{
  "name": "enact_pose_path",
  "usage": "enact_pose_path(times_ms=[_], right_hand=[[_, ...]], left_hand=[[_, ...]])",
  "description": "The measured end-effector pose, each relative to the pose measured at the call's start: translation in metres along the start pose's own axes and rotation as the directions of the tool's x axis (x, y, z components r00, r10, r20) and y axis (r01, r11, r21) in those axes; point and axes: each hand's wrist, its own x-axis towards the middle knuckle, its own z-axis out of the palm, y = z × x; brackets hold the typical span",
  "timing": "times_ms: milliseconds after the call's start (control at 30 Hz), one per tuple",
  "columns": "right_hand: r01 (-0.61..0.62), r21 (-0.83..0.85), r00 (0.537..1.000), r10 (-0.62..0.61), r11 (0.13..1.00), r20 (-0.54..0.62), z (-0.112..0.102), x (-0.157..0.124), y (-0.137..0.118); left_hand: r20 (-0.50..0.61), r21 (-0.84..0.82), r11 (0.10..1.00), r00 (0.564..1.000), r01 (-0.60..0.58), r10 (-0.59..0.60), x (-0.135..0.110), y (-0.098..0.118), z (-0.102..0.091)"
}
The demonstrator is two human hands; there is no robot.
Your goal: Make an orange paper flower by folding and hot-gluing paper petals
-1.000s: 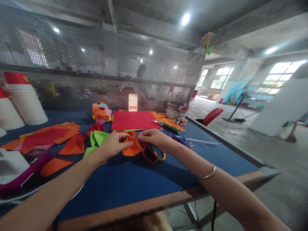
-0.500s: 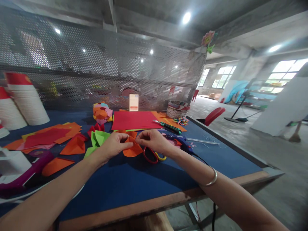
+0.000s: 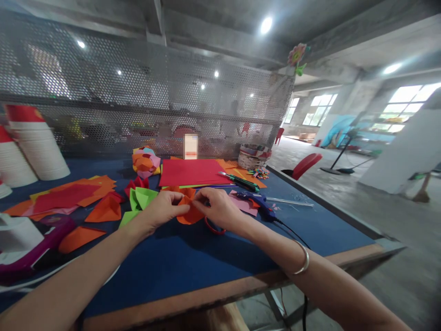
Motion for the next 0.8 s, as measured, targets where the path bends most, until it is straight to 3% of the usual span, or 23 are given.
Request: enact_pose_path(times_ms=[167,367,633,800], right_hand=[[-0.008,0.041,1.0,0.008,0.999,-0.009,0.0015,-0.0011,-0.0014],[-0.155,0.252,0.988,0.145,0.955,0.057,-0.0053,-0.0003,-0.0018],[-0.269,0.306,0.963,0.249,0.913,0.101,-0.004,-0.0013,0.0057],[-0.296,0.206,0.946,0.258,0.933,0.195,-0.0045,-0.0032,0.003]], left_hand=[[-0.001,0.035,0.999,1.0,0.019,-0.019,0.0011,-0.0038,-0.0008],[-0.058,0.09,0.996,0.998,-0.003,0.008,-0.0008,-0.002,-0.0035],[-0.126,0.068,0.997,0.991,-0.035,0.044,0.0022,-0.0058,-0.0065],[-0.154,-0.007,0.999,0.987,-0.042,0.041,0.0047,-0.011,-0.009]])
